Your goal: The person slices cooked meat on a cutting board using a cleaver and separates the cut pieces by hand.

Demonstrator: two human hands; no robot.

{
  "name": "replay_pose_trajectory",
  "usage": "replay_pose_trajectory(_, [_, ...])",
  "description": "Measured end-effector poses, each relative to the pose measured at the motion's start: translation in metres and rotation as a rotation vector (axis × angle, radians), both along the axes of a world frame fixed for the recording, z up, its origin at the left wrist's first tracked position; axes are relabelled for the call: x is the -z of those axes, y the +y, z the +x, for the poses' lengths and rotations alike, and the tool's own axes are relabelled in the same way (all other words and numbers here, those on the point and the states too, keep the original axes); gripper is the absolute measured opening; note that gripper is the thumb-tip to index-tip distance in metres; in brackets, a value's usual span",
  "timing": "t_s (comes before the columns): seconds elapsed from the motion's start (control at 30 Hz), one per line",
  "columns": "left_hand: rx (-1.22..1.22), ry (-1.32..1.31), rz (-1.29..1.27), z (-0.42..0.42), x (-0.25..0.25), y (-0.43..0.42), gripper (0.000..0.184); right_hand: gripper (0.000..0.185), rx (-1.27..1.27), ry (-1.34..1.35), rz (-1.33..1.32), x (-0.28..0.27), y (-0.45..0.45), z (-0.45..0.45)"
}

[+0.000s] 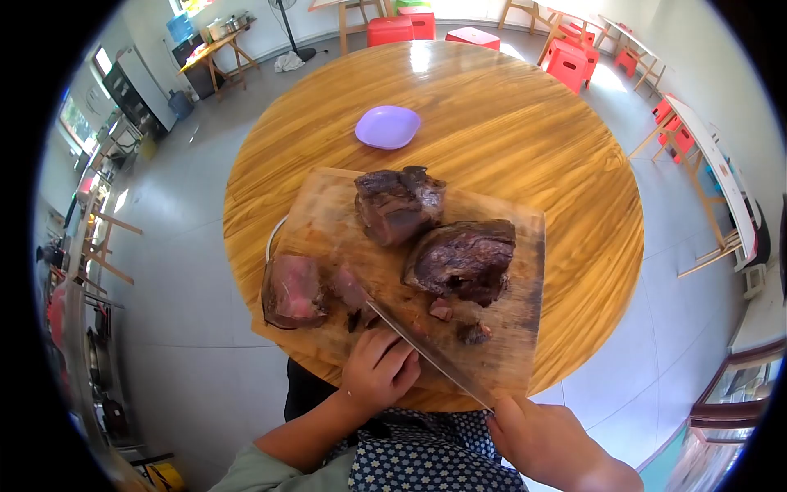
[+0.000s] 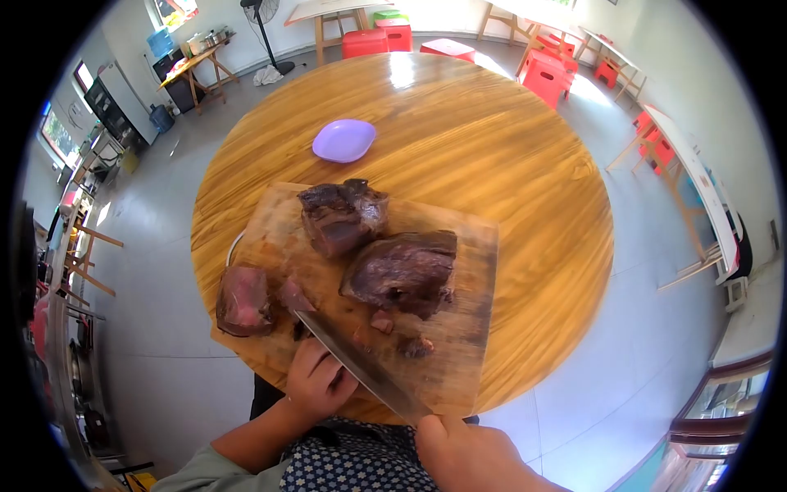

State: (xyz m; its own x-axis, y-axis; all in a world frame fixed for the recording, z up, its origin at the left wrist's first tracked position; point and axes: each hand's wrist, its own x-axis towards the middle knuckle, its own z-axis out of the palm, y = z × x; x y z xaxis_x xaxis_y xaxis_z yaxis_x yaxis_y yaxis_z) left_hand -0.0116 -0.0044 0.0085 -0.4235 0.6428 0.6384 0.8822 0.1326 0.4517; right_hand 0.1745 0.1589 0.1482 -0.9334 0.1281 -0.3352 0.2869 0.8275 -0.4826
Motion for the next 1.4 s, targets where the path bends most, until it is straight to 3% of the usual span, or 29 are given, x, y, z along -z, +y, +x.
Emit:
replay_pose_trajectory(0.07, [-0.001, -0.003, -0.019, 0.001, 0.000, -0.001, 0.036, 0.016, 0.024, 0.017, -0.039, -0.008, 0.004, 0.006])
replay_pose_trajectory(0.13, [-0.006, -0.009, -0.036, 0.000, 0.000, -0.001, 0.036, 0.024, -0.005, -0.190, -0.033, -0.019, 0.009, 0.009])
replay_pose_trajectory(0.33, [-0.022, -0.036, -0.041, 0.000, 0.001, -0.001, 0.035, 0.033, 0.023, -0.187, -0.256, -0.025, 0.021, 0.003])
replay_pose_trajectory(0.67, [-0.023, -0.084, -0.058, -0.002, -0.003, -0.002, 0.031, 0.030, -0.066, -0.364, -0.133, -0.005, 0.016, -0.033])
replay_pose_trajectory(0.73, [-0.033, -0.073, -0.052, -0.002, -0.004, -0.004, 0.031, 0.016, -0.006, -0.179, -0.153, -0.004, 0.012, -0.036])
replay_pose_trajectory(0.87, [-0.034, -0.062, -0.016, 0.001, -0.004, -0.005, 0.032, 0.016, 0.011, -0.138, -0.182, 0.006, 0.005, -0.045])
replay_pose_trajectory(0.93, [-0.057, -0.013, 0.000, 0.002, -0.006, -0.008, 0.034, 0.024, -0.050, -0.181, -0.062, 0.001, 0.002, -0.050])
replay_pose_trajectory(1.03, [-0.063, 0.015, -0.016, 0.001, -0.009, -0.009, 0.033, 0.021, -0.052, -0.021, 0.055, 0.024, 0.016, -0.041])
replay_pose_trajectory(1.1, [-0.075, 0.044, 0.030, 0.005, 0.006, -0.004, 0.031, 0.019, 0.017, -0.067, -0.154, 0.016, 0.020, -0.040])
replay_pose_trajectory(1.2, [-0.094, 0.006, 0.090, 0.004, 0.022, -0.003, 0.031, 0.022, -0.119, 0.025, -0.062, 0.016, 0.015, -0.030])
replay_pose_trajectory(1.27, [-0.089, -0.036, 0.128, 0.002, 0.022, -0.005, 0.032, 0.022, 0.029, -0.187, -0.024, 0.000, 0.007, -0.027])
replay_pose_trajectory(1.4, [-0.047, -0.005, 0.123, 0.006, 0.024, 0.002, 0.033, 0.022, 0.064, -0.323, 0.053, -0.002, 0.007, -0.031])
